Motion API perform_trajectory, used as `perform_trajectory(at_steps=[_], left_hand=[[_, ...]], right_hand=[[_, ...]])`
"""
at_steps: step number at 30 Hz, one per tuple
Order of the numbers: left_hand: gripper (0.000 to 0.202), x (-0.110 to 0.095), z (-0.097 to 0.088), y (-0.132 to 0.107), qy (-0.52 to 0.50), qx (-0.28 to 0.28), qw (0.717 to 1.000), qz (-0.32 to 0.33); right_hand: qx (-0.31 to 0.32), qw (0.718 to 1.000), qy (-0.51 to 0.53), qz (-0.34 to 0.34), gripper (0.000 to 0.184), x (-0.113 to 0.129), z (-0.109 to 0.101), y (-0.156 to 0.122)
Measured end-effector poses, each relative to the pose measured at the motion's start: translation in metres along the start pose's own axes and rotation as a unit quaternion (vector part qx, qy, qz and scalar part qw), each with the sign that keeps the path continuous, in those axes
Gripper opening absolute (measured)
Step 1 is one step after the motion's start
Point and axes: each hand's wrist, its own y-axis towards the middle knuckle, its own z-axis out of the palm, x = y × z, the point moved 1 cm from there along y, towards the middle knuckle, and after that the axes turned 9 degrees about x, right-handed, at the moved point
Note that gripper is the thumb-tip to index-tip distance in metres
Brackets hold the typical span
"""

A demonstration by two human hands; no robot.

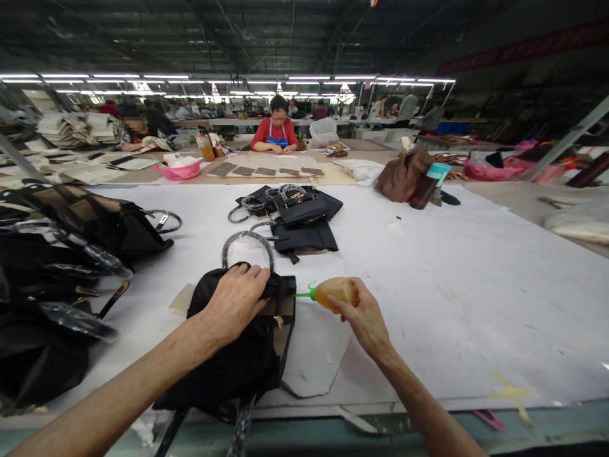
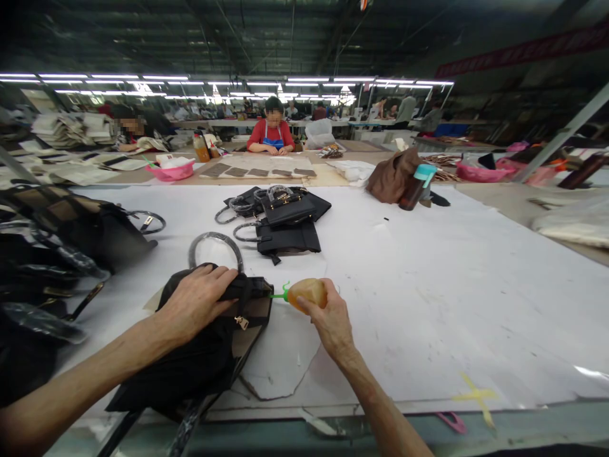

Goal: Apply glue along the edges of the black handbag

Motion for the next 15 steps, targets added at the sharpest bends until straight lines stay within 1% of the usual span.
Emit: perform_trajectory(at_steps=[3,7,12,15], left_hand=[[0.018,-0.0005,0.0011,-0.0015,-0.005,0.005,1.0,-0.007],[0.018,-0.001,0.0008,-0.0027,-0.009,0.012,1.0,-0.008],[0.02,-0.0004,0.0021,-0.0043,-0.012,0.006,1.0,0.0],[0.021,-0.0004,0.0046,-0.005,-0.014,0.006,1.0,0.003]], right_hand=[[0.017,1.0,0.007,-0.003,0.034,-0.0011,0.0001,0.0009],[0.023,1.0,0.006,-0.001,0.035,-0.0025,0.0011,0.0017],[0.044,0.999,0.007,0.005,0.032,0.0021,-0.0017,-0.0016],[0.055,0.998,0.006,0.013,0.033,0.0052,-0.0047,-0.0067]])
